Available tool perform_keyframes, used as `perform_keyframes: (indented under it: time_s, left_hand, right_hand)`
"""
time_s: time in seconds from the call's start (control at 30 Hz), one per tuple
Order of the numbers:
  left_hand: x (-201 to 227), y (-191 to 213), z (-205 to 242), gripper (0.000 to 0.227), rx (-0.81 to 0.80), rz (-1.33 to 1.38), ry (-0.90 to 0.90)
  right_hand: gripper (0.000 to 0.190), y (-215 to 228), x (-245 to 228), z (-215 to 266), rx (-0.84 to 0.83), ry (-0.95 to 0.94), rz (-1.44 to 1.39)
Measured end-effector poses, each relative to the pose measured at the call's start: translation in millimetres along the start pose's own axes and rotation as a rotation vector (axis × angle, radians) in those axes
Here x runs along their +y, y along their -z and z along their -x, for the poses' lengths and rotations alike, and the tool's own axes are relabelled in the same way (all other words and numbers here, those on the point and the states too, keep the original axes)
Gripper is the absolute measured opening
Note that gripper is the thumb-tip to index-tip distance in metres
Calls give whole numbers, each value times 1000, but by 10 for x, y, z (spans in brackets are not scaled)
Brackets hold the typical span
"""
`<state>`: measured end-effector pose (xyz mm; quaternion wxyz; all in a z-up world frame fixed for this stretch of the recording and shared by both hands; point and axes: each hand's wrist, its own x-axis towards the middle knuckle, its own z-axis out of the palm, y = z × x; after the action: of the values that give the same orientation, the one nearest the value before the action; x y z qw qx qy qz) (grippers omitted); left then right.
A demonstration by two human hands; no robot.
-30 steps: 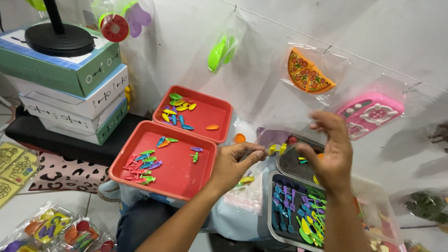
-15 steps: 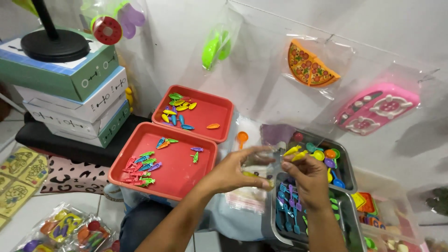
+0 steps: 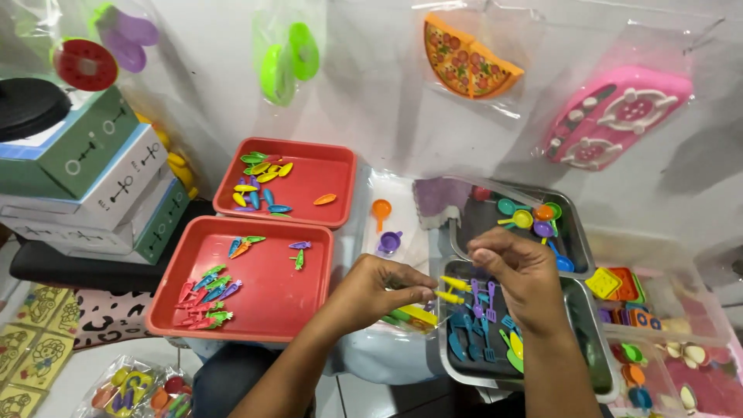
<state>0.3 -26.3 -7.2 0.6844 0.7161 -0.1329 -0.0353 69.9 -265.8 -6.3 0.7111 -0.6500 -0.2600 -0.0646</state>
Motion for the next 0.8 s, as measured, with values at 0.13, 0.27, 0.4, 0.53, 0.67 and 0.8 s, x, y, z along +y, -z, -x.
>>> perform_keyframes:
  time_s: [0.13, 0.27, 0.4, 0.53, 0.67, 0.8]
  left_hand:
    - [-44, -70, -28, 21, 6, 3, 11]
    - [-35, -93, -37, 22, 32, 58, 24]
    - [-23, -88, -38, 24, 45, 152, 32]
    - [-31, -50, -29, 58, -39, 218, 55]
    - [-8, -28, -3, 40, -77, 122, 97]
    - [24, -8, 7, 33, -16, 11, 41]
  right_hand:
    - [12, 33, -71, -2, 13, -4, 22]
    - [42, -6, -147, 31, -132, -177, 9]
    - [19, 12, -54, 66, -142, -204, 47]
    - [16, 20, -29, 38, -113, -193, -17]
    - [17, 23, -41, 39, -79, -179, -33]
    - [20, 76, -51, -5, -106, -215, 14]
